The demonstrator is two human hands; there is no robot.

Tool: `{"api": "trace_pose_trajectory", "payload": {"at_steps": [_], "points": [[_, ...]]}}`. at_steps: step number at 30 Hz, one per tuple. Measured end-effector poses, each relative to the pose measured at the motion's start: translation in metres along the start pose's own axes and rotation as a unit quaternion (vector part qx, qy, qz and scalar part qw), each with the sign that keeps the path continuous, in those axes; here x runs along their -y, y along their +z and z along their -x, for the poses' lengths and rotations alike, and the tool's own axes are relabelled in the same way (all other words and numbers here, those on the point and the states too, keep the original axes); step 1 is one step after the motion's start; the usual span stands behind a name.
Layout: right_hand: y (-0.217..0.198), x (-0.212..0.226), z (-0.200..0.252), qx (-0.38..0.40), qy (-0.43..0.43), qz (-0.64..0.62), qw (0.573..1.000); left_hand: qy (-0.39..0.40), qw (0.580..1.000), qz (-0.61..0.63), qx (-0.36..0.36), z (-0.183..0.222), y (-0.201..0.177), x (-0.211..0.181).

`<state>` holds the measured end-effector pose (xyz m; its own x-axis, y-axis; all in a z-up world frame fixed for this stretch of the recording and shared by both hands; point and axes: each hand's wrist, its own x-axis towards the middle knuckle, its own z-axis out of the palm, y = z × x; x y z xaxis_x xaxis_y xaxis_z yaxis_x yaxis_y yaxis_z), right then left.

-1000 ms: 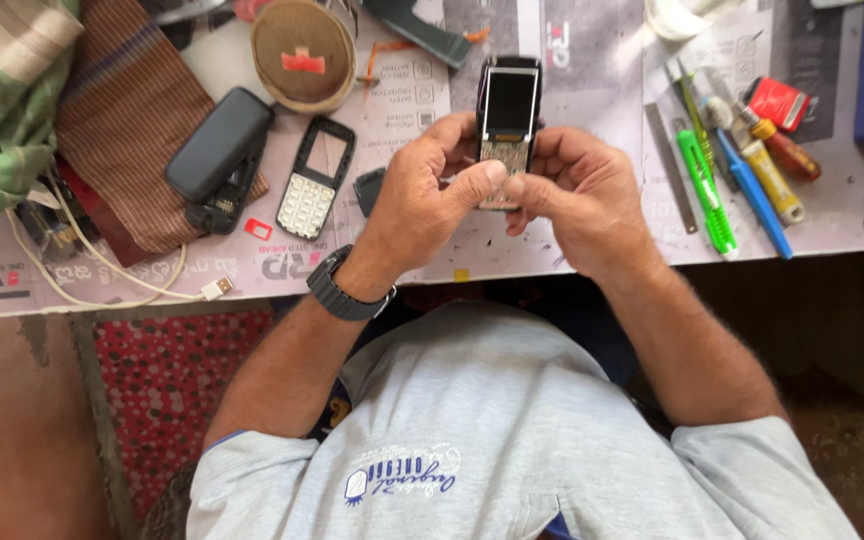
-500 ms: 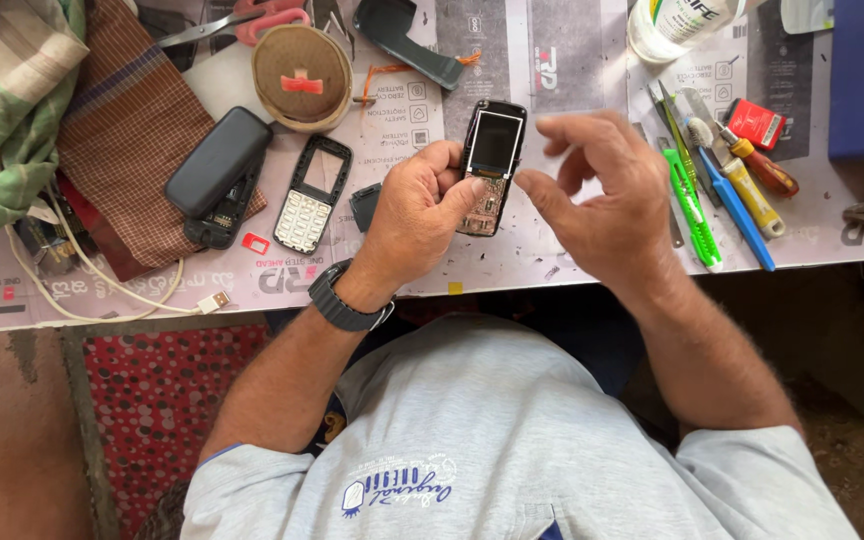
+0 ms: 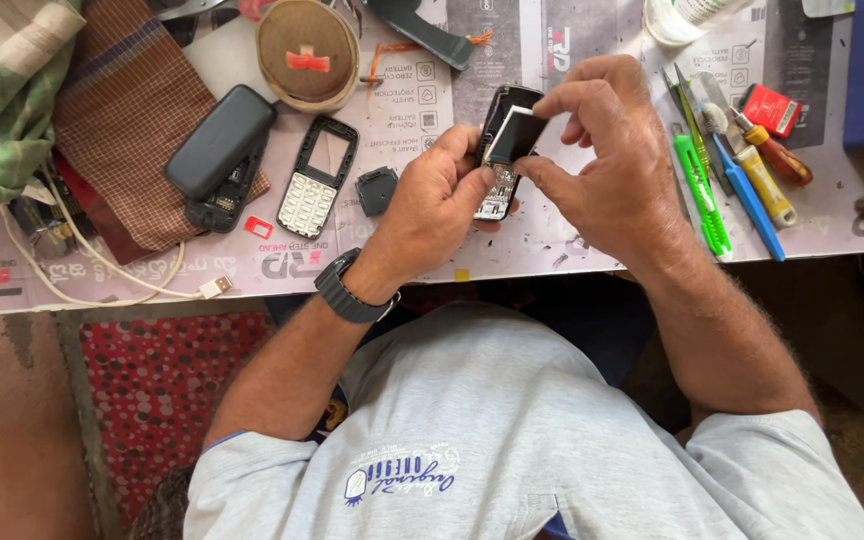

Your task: The person disassembles a black mobile phone, removing the battery and back cover to expose the internal circuit board. They manipulate the internal components, including the motherboard and ribbon cables, and then reassemble the device by placing the battery back inside and closing the back cover.

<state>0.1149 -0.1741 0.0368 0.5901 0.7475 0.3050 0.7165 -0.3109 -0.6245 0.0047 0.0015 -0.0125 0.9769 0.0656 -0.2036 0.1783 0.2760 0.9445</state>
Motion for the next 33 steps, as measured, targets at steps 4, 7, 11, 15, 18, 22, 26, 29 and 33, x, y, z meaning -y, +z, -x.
{"api": "trace_pose_trajectory", "payload": {"at_steps": [4,7,11,15,18,22,26,29,33], "points": [[0.011,-0.004,0.003,-0.029,-0.084,-0.005,0.996,0.018,0.989,0.145,0.035,-0.002,-0.009,0.008],[0.016,0.004,0.011,-0.015,-0.105,-0.015,0.994,0.052,0.983,0.176,0.027,-0.001,-0.014,0.013],[0.009,0.006,0.019,-0.012,-0.132,-0.045,0.990,0.040,0.986,0.160,0.003,-0.003,-0.016,0.010],[0.001,-0.015,0.013,0.005,-0.023,-0.049,0.999,0.028,0.990,0.139,-0.002,-0.001,-0.015,0.001],[0.014,-0.021,0.014,0.040,0.040,-0.157,0.986,0.014,0.991,0.133,0.002,0.003,-0.013,-0.005],[0.032,-0.030,0.019,0.051,0.085,-0.340,0.935,0.009,0.991,0.131,0.002,0.008,-0.010,-0.008],[0.033,-0.040,0.025,0.009,0.077,-0.307,0.949,0.011,0.995,0.095,-0.005,0.010,-0.011,-0.010],[0.022,-0.040,0.028,-0.006,0.072,-0.310,0.948,0.008,0.997,0.071,-0.013,0.009,-0.012,-0.010],[0.012,-0.037,0.026,0.010,0.154,-0.365,0.918,-0.007,0.997,0.073,-0.002,0.009,-0.012,-0.010]]}}
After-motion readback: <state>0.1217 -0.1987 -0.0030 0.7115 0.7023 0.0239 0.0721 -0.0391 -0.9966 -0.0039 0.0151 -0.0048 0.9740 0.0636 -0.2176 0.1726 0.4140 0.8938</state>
